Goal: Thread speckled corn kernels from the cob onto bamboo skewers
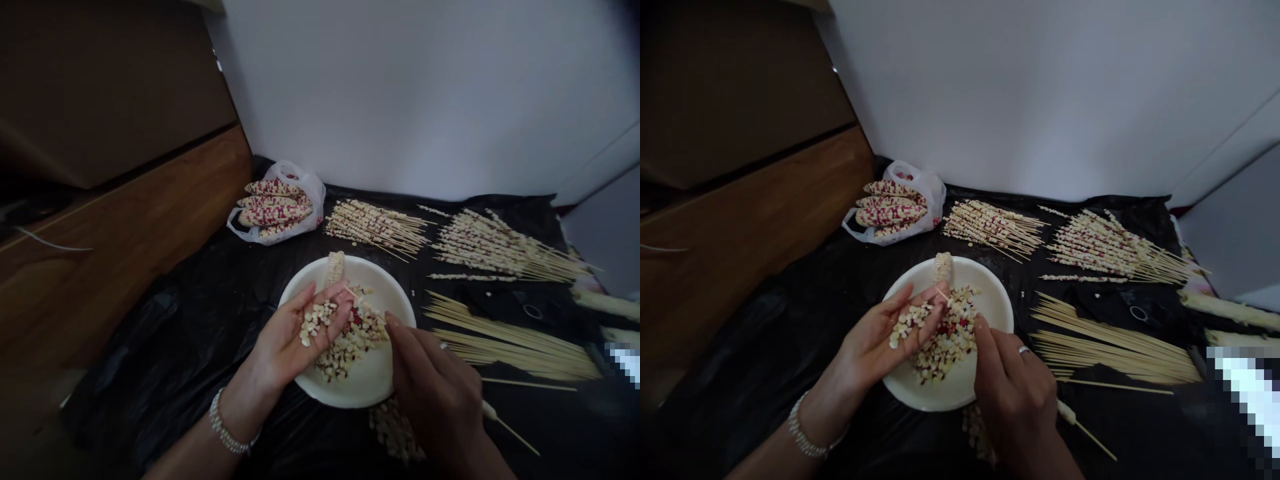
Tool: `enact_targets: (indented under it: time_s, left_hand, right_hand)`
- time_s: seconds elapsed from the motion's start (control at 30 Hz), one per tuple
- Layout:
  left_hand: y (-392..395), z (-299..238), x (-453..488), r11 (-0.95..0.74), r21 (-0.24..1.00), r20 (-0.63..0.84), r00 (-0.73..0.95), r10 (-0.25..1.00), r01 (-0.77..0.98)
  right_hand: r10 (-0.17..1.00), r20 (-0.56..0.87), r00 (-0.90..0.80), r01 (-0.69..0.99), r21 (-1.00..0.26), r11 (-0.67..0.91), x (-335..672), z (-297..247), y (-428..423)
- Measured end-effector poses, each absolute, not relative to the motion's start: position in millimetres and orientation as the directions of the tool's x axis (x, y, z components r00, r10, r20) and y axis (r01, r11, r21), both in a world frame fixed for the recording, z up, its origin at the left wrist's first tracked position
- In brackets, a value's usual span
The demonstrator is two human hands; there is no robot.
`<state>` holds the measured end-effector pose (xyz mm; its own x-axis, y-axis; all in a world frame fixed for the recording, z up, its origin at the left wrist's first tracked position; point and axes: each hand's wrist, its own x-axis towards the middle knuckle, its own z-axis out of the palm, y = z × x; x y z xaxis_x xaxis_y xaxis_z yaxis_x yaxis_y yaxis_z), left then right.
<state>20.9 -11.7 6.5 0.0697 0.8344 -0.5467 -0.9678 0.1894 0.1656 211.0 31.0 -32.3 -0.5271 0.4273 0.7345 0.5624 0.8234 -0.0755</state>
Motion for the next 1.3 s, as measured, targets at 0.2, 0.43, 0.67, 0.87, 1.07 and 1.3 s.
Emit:
enact_targets:
  time_s: [0.2, 0.43, 0.67, 0.87, 1.07, 1.3]
  left_hand:
    - [-11.2, 5.0, 19.9, 0.240, 0.092, -0.532, 0.156, 0.832, -0.966]
    - [-9.7, 6.8, 25.1, 0.198, 0.139, -0.587, 0.080, 0.805, -0.970]
    - [-12.2, 6.3, 27.8, 0.187, 0.205, -0.600, 0.028, 0.800, -0.961]
    - [-12.9, 5.8, 23.9, 0.177, 0.129, -0.584, 0.070, 0.809, -0.976]
    - [-11.6, 4.1, 21.9, 0.181, 0.165, -0.557, 0.060, 0.828, -0.969]
    - [-13.7, 1.2, 25.6, 0.176, 0.301, -0.539, -0.015, 0.842, -0.937]
  right_hand:
    - [0.420, 0.725, -0.546, 0.553, -0.066, 0.831, 209.7, -34.9, 29.3]
    - [0.422, 0.726, -0.544, 0.536, -0.087, 0.840, 209.5, -33.0, 28.2]
    - [0.416, 0.742, -0.526, 0.524, -0.102, 0.846, 208.7, -30.9, 27.4]
    - [0.413, 0.768, -0.490, 0.489, -0.150, 0.859, 211.0, -35.6, 25.0]
    - [0.412, 0.756, -0.509, 0.511, -0.120, 0.851, 209.9, -34.5, 27.7]
    - [0.420, 0.746, -0.518, 0.522, -0.113, 0.846, 209.9, -34.1, 27.7]
